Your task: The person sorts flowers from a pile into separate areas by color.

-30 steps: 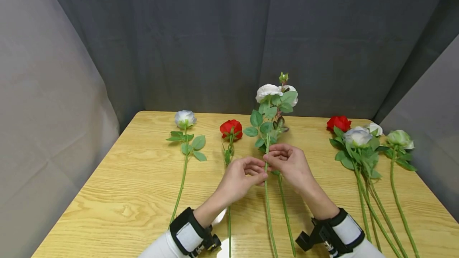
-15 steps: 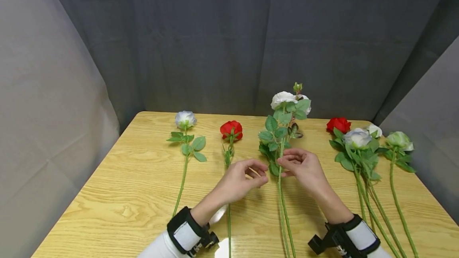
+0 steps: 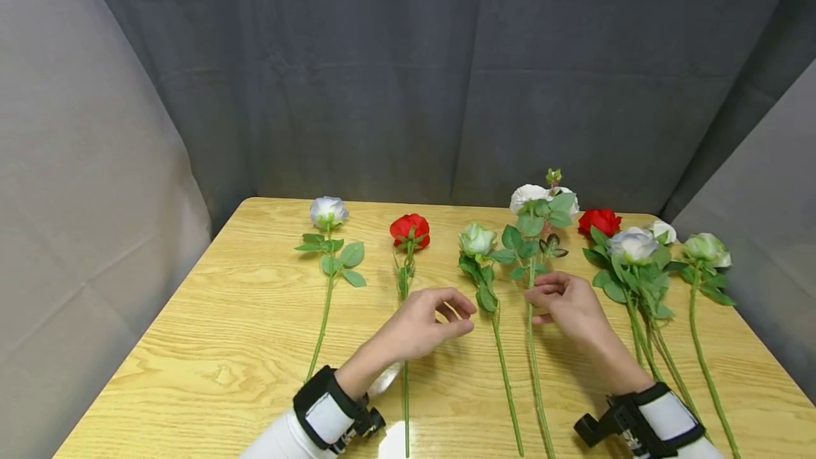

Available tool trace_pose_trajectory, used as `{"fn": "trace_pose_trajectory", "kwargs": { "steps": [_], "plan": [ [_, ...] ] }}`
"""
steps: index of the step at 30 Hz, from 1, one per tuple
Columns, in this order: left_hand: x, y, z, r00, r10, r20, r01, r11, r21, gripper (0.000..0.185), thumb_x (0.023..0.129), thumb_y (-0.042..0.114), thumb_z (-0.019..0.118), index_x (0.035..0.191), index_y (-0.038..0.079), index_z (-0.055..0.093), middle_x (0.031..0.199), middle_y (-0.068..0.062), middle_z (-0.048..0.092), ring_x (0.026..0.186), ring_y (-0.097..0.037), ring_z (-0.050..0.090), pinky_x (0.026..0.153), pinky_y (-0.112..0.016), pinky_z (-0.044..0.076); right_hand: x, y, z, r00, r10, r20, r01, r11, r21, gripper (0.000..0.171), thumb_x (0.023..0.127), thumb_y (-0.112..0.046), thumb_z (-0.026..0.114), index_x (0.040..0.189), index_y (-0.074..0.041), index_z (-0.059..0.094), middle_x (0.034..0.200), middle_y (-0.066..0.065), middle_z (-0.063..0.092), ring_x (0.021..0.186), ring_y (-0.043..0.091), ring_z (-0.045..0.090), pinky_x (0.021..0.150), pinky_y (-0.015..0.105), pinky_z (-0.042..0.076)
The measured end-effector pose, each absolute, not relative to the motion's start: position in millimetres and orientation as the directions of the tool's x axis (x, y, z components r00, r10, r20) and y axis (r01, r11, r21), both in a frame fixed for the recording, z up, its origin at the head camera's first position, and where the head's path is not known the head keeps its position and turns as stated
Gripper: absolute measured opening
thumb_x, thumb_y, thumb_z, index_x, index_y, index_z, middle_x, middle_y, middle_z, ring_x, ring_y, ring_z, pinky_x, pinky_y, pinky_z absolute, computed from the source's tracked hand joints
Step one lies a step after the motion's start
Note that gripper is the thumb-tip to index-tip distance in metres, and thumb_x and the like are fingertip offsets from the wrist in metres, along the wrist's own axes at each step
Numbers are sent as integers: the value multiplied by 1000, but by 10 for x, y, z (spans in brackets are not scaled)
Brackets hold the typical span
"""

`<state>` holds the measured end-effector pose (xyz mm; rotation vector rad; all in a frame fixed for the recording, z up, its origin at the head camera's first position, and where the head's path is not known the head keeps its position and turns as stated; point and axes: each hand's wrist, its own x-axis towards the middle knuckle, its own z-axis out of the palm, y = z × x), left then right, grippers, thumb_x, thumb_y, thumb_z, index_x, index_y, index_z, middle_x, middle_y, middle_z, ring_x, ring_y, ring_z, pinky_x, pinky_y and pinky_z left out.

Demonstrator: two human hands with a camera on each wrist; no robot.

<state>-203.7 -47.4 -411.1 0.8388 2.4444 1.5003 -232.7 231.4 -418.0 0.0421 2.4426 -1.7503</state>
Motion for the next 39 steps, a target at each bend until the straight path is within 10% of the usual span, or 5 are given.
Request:
{"fn": "trace_pose_trajectory", "kwargs": {
  "steps": [39],
  "plan": [
    [-2014, -466, -4092, -809, 578, 108, 395, 396, 829, 11, 97, 16, 74, 108, 15, 74, 100, 9, 69, 88, -8, 64, 70, -24, 52, -2396, 3157, -4318, -978, -8, -209, 146, 687, -712, 38, 99, -15, 67, 118, 15, 55, 94, 17, 61, 75, 22, 67, 65, 40, 61]
  ]
}}
